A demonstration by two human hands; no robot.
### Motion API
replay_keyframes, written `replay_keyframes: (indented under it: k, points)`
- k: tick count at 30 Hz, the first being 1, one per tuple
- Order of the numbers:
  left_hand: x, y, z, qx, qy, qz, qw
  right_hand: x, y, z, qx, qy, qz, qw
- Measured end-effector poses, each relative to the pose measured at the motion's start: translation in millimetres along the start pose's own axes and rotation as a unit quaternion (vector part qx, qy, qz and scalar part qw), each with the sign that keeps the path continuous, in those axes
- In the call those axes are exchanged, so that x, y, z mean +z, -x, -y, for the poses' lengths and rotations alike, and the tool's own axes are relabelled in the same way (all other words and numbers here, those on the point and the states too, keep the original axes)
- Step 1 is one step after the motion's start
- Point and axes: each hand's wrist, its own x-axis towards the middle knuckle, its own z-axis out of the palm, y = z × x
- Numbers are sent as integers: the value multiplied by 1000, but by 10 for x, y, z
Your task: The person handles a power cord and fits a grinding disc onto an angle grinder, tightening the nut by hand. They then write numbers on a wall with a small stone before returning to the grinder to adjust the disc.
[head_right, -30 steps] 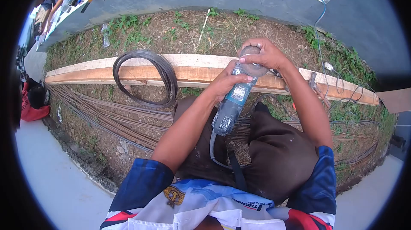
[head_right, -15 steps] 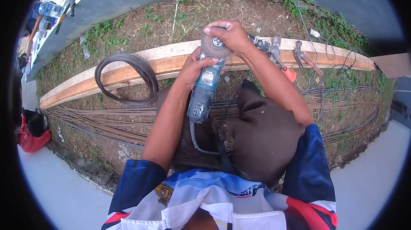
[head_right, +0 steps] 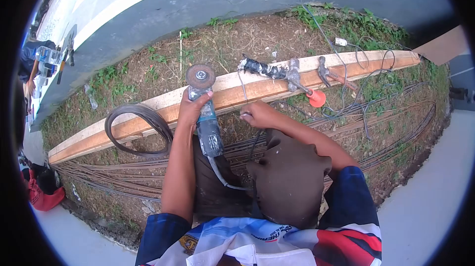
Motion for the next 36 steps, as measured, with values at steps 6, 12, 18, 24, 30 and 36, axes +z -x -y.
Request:
replay_keyframes:
  k: [6,12,18,24,30,36]
  points:
    - [90,-137,203,82,-60,-31,994,768,-217,-598,31,237,83,967]
    - [92,-137,203,71,-70,-37,994,374,143,-392,31,-211,-59,975]
    - [125,-110,195,107,-76,-26,991,-1649,411,141,28,-437,-311,844]
    - [105,-146,306,94,-83,-48,991,-4393,205,366,-199,-101,-689,690]
    - [157,-143,284,101,-98,-77,987,-5777,184,591,-205,139,-786,567]
    - [125,-190,323,70,-90,-86,990,-6134,242,904,-232,276,-764,535]
